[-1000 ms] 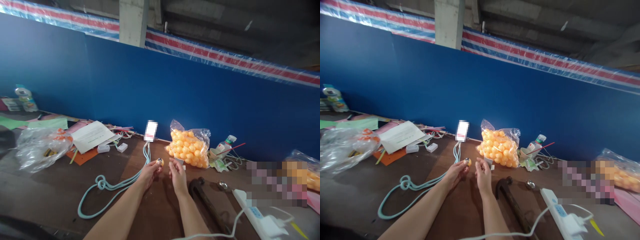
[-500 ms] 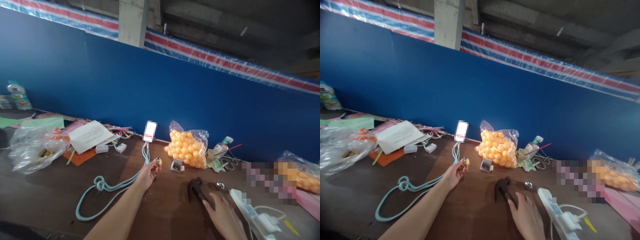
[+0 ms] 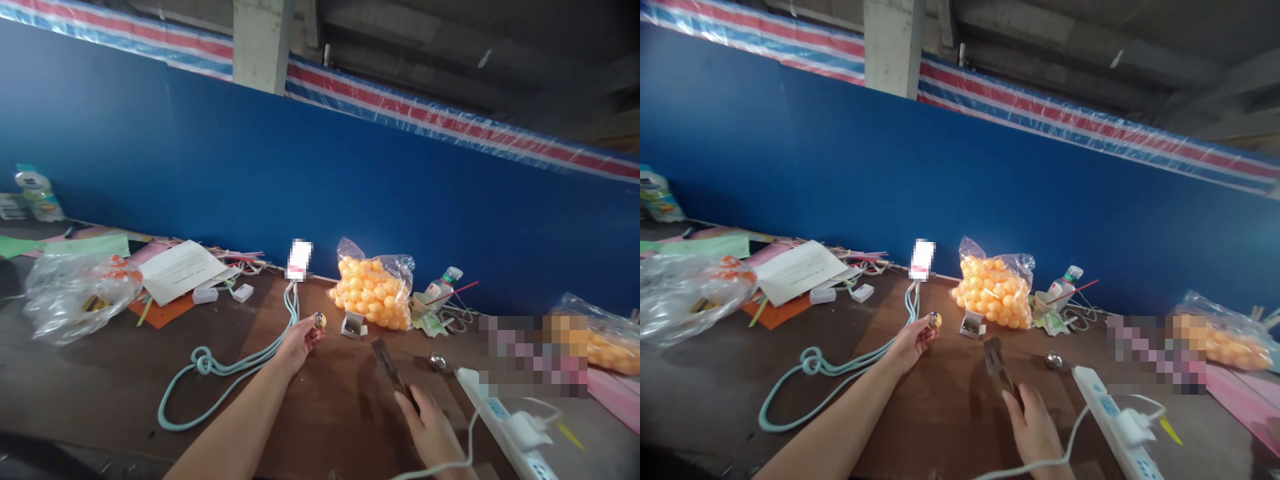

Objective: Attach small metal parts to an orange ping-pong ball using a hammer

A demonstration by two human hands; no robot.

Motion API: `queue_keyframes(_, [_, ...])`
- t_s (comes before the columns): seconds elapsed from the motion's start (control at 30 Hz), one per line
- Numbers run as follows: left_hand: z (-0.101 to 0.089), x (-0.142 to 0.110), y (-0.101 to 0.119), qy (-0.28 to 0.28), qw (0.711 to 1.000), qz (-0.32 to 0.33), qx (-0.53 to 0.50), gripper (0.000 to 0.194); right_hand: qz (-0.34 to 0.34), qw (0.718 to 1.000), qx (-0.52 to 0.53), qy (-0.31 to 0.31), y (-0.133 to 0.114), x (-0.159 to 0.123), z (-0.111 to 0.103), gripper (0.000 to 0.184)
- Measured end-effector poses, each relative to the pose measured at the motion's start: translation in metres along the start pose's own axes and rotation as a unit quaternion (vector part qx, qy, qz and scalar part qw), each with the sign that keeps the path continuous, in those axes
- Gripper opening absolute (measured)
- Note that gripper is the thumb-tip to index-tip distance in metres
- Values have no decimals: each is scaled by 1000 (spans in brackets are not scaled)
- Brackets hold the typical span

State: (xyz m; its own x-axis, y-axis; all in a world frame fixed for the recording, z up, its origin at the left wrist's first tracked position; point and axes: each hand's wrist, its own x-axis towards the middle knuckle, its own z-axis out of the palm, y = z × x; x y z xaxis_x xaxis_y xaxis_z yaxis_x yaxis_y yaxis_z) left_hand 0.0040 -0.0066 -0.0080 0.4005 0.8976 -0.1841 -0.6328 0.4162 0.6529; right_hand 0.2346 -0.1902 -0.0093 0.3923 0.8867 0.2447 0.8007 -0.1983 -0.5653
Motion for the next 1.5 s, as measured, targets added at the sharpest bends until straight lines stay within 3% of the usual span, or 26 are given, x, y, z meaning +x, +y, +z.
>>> queue_keyframes(0.07, [0,0,-1,-6,1000,5,4,15,54,989,119,-66,-30,-1,0,38])
queue_keyframes(0.17, [-1,-1,-1,-11,1000,11,3,16,82,954,276,-80,-69,-3,7,48])
queue_keyframes(0.33, [-1,0,-2,-36,999,22,6,21,94,921,365,-102,-99,-7,29,53])
queue_keyframes(0.63, [7,-5,0,-45,998,34,33,28,72,928,348,-112,-111,-6,47,47])
queue_keyframes(1.5, [5,-2,-3,-51,995,72,56,37,67,940,316,-113,-112,-8,40,47])
